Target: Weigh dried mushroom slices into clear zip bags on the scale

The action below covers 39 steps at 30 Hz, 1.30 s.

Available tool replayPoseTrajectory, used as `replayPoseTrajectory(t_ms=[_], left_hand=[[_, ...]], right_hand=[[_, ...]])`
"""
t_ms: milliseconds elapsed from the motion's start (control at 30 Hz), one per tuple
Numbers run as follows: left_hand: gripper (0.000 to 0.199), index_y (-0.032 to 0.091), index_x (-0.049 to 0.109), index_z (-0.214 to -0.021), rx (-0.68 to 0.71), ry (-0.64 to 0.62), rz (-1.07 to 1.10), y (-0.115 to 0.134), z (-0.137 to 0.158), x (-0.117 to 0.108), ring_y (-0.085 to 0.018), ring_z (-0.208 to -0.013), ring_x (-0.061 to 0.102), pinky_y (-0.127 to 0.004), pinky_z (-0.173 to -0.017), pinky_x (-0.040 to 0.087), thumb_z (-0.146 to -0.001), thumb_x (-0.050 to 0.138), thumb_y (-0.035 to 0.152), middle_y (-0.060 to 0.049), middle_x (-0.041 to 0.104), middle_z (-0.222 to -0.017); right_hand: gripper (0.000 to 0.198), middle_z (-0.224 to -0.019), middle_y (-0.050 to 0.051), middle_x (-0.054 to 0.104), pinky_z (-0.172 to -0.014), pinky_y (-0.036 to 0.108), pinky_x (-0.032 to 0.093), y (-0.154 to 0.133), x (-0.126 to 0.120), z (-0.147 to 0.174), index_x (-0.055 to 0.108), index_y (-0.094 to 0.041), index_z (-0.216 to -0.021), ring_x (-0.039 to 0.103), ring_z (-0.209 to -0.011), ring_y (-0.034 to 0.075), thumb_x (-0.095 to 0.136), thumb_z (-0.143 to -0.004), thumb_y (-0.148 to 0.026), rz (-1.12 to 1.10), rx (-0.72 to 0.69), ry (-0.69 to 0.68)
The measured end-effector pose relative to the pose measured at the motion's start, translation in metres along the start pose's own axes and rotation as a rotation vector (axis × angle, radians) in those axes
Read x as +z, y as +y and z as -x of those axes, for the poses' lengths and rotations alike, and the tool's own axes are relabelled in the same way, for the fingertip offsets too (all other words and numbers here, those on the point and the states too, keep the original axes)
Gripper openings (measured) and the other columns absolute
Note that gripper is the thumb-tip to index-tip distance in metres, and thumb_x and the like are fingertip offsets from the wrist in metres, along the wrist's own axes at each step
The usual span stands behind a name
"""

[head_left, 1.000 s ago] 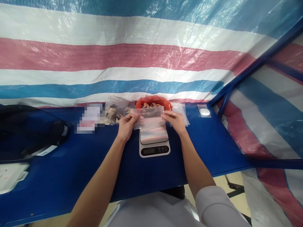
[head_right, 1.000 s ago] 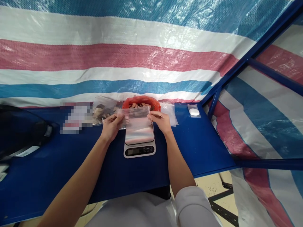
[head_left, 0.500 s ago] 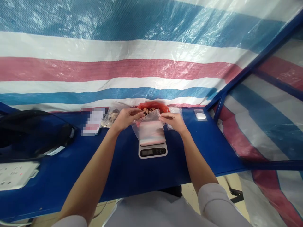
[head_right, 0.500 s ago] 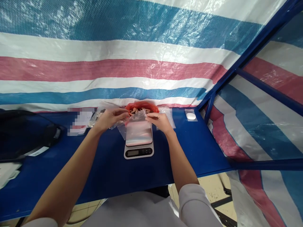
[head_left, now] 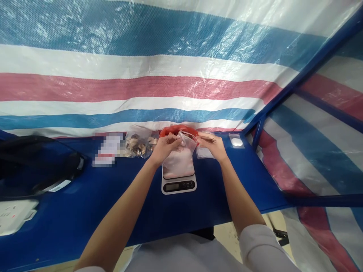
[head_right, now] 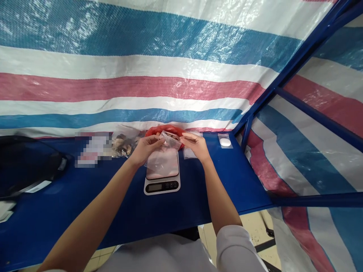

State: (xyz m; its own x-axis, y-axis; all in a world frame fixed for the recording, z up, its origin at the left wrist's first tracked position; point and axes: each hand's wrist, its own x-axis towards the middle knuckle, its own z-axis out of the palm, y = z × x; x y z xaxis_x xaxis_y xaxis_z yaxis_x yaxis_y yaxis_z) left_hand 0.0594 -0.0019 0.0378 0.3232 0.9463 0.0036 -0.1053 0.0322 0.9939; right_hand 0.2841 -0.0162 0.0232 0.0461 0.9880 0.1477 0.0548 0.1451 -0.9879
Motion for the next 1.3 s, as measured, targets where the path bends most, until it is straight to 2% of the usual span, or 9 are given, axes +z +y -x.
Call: replayPoseTrajectory(t_ms=[100, 400, 533, 667, 767, 833, 1000, 1167, 1300], left_hand=[[0.042, 0.015, 0.069, -0.083, -0.002, 0.046, 0.109, -0.01, 0.0, 0.017, -0.017, -0.07, 0.068, -0.033, -0.07, 0.058, -0.069, 0.084, 0.052, -0.005, 0.075, -0.081], [0.033, 0.015, 0.067, -0.088, -0.008, 0.106, 0.16, -0.033, -0.012, 0.064, -0.017, -0.07, 0.069, -0.033, -0.072, 0.057, -0.075, 0.078, 0.044, -0.005, 0.073, -0.081], [0.027, 0.017, 0.067, -0.098, 0.089, 0.159, -0.147, -0.037, -0.017, 0.071, -0.019, -0.078, 0.07, -0.034, -0.076, 0.058, -0.082, 0.07, 0.038, -0.007, 0.075, -0.092], [0.021, 0.018, 0.067, -0.108, 0.386, 0.162, -0.607, -0.045, -0.018, 0.08, -0.022, -0.094, 0.07, -0.037, -0.09, 0.056, -0.091, 0.058, 0.026, -0.009, 0.073, -0.106], [0.022, 0.018, 0.065, -0.113, 0.593, 0.071, -0.909, -0.054, -0.019, 0.089, -0.026, -0.11, 0.066, -0.042, -0.098, 0.053, -0.096, 0.051, 0.022, -0.013, 0.07, -0.115], [0.021, 0.019, 0.064, -0.113, 0.661, -0.044, -1.085, -0.059, -0.02, 0.095, -0.027, -0.114, 0.065, -0.044, -0.1, 0.052, -0.096, 0.052, 0.021, -0.013, 0.069, -0.118], [0.021, 0.016, 0.062, -0.111, 0.677, -0.261, -1.376, -0.068, -0.022, 0.106, -0.033, -0.125, 0.058, -0.046, -0.107, 0.047, -0.091, 0.061, 0.021, -0.016, 0.065, -0.126], [0.018, 0.017, 0.062, -0.11, 0.607, -0.298, -1.468, -0.075, -0.026, 0.112, -0.028, -0.119, 0.06, -0.043, -0.105, 0.047, -0.094, 0.054, 0.015, -0.013, 0.066, -0.119], [0.018, 0.016, 0.062, -0.108, 0.574, -0.291, -1.478, -0.08, -0.028, 0.116, -0.028, -0.115, 0.061, -0.042, -0.1, 0.049, -0.095, 0.05, 0.012, -0.014, 0.067, -0.116]], right_hand=[[0.048, -0.11, 0.005, 0.077, -0.081, 0.043, 0.065, 0.004, -0.009, 0.001, 0.079, -0.025, -0.107, 0.073, -0.101, 0.029, 0.083, -0.068, -0.051, -0.011, 0.098, -0.022], [0.045, -0.078, 0.005, 0.077, -0.067, 0.037, 0.064, 0.02, -0.049, -0.011, 0.081, -0.019, -0.087, 0.075, -0.076, 0.024, 0.089, -0.058, -0.052, -0.056, 0.19, 0.034], [0.051, -0.076, 0.005, 0.077, -0.063, 0.031, 0.063, 0.026, -0.079, -0.029, 0.08, -0.018, -0.087, 0.075, -0.074, 0.021, 0.093, -0.05, -0.051, -0.037, 0.238, 0.04], [0.053, -0.076, 0.005, 0.077, -0.066, 0.032, 0.063, 0.03, -0.101, -0.052, 0.079, -0.017, -0.087, 0.074, -0.073, 0.019, 0.094, -0.049, -0.05, -0.005, 0.255, 0.002], [0.051, -0.075, 0.005, 0.076, -0.065, 0.032, 0.063, 0.034, -0.109, -0.068, 0.079, -0.017, -0.087, 0.074, -0.071, 0.019, 0.094, -0.05, -0.049, 0.036, 0.237, -0.03], [0.049, -0.075, 0.004, 0.076, -0.065, 0.033, 0.063, 0.04, -0.11, -0.077, 0.079, -0.017, -0.086, 0.074, -0.071, 0.02, 0.093, -0.052, -0.048, 0.08, 0.208, -0.046], [0.035, -0.083, 0.005, 0.078, -0.068, 0.037, 0.064, 0.061, -0.104, -0.091, 0.08, -0.019, -0.091, 0.073, -0.075, 0.022, 0.083, -0.069, -0.046, 0.277, 0.063, -0.066], [0.019, -0.101, 0.005, 0.08, -0.086, 0.041, 0.061, 0.068, -0.102, -0.089, 0.08, -0.023, -0.096, 0.076, -0.087, 0.025, 0.072, -0.081, -0.03, 0.591, -0.157, -0.09], [0.028, -0.108, 0.006, 0.079, -0.092, 0.043, 0.059, 0.054, -0.107, -0.072, 0.077, -0.024, -0.112, 0.075, -0.097, 0.028, 0.066, -0.087, -0.025, 0.789, -0.266, 0.011]])
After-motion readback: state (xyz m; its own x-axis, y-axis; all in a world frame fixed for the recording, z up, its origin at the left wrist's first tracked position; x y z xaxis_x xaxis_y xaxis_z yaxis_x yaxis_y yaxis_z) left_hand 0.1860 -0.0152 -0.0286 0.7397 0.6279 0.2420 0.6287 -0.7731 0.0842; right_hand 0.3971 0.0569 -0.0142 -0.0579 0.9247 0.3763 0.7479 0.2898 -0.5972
